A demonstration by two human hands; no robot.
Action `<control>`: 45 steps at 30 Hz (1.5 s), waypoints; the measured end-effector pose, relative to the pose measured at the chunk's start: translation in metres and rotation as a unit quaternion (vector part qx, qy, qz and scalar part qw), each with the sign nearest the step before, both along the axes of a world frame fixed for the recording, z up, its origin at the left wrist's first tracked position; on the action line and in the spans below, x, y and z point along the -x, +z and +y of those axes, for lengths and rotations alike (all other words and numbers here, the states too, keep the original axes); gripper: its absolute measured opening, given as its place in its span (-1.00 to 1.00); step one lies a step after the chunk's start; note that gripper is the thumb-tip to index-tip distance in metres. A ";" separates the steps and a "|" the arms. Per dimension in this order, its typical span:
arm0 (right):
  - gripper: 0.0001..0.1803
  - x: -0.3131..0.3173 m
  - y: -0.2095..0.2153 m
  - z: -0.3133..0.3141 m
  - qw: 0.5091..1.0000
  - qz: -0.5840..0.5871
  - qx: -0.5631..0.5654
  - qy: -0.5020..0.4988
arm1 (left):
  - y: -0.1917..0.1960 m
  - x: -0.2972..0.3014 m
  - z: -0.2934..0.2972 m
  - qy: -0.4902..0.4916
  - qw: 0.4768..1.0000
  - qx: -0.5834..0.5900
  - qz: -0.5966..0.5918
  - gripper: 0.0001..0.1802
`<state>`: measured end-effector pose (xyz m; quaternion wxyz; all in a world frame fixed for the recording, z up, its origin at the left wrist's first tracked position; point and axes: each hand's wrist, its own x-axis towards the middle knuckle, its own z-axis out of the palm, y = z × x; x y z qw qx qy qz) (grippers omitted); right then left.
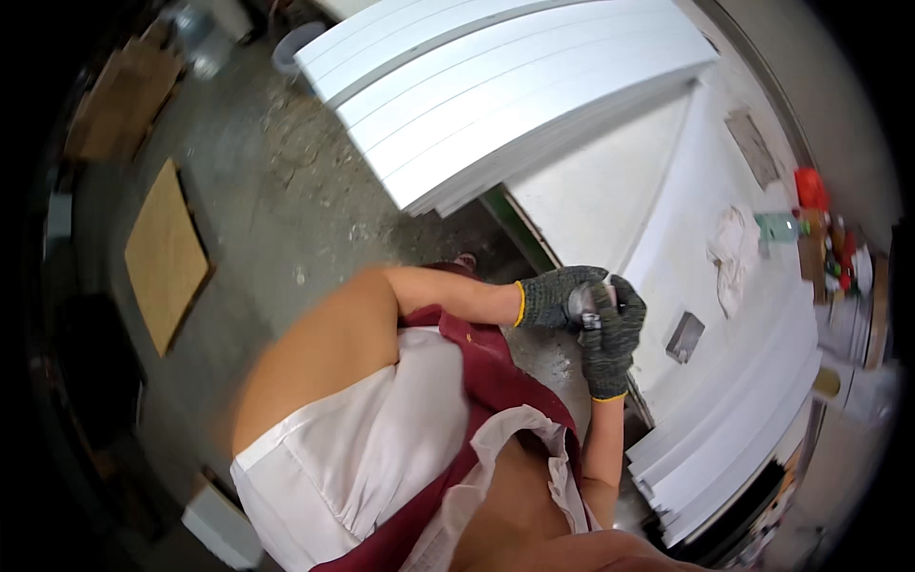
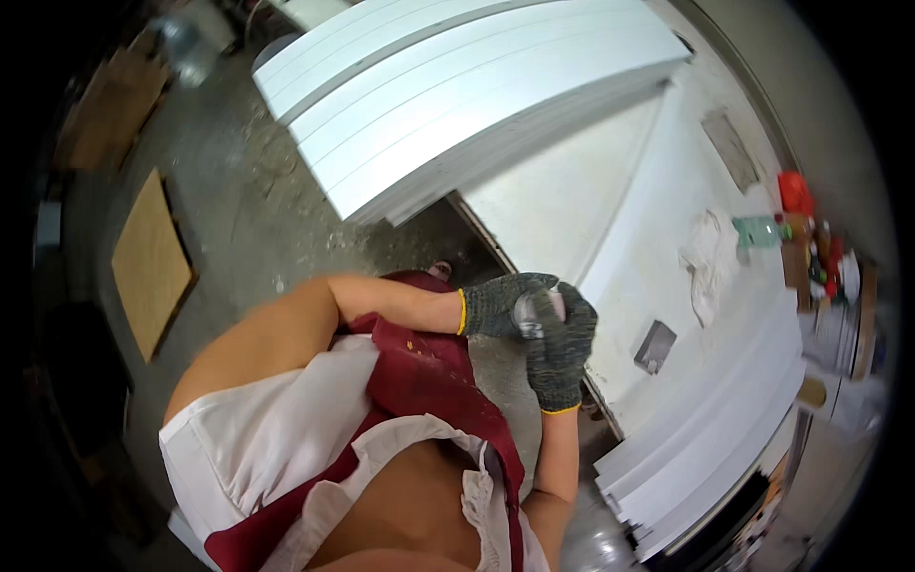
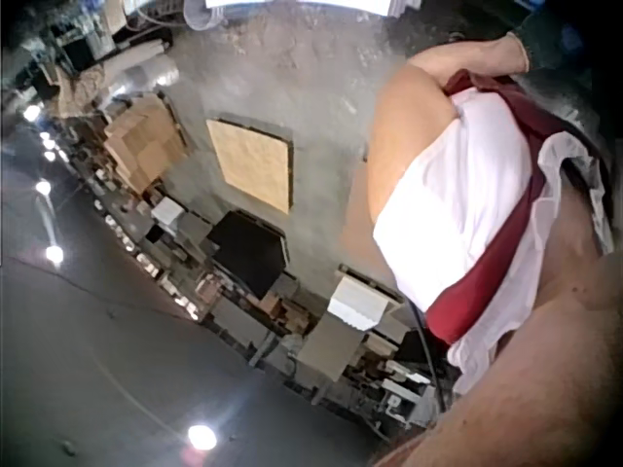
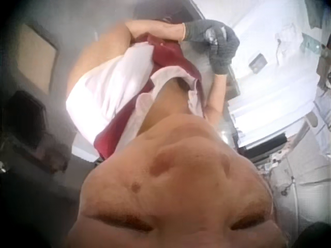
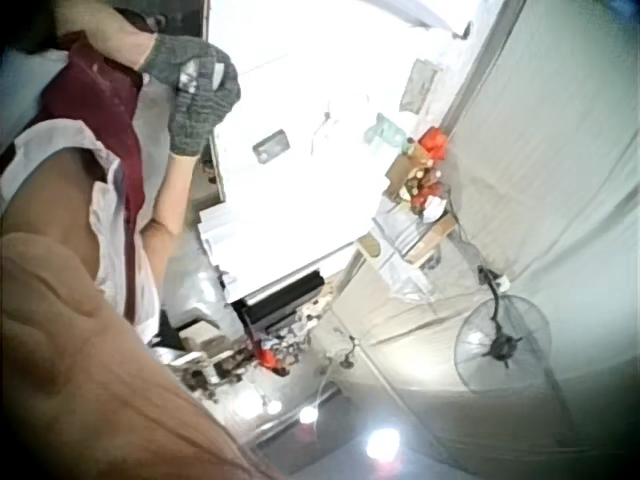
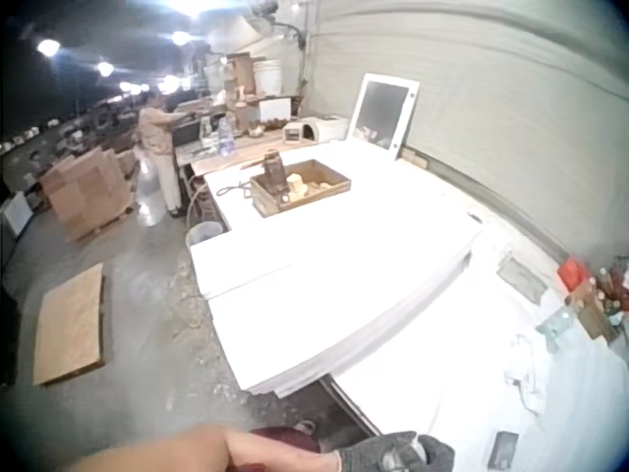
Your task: The person picks up a white wood plank and applies a substance from a small container to the edge. They then sand the edges and surface of the plank with a sanding block and wipe it down with a cloth.
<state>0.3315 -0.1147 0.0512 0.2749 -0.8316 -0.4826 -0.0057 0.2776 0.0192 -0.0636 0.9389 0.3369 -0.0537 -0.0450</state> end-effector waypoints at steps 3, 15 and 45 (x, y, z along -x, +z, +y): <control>-0.52 0.001 0.020 0.013 0.998 0.036 0.015 0.059 | 0.018 0.005 0.001 -0.085 0.982 0.163 0.047 -0.51; -0.71 -0.018 0.022 -0.023 0.974 -0.110 -0.016 0.197 | -0.044 -0.005 0.015 -0.085 0.594 -0.751 -0.277 -0.61; -0.64 -0.003 0.016 -0.055 0.968 -0.180 -0.107 -0.138 | 0.064 -0.036 -0.043 0.092 0.526 -0.764 -0.364 -0.55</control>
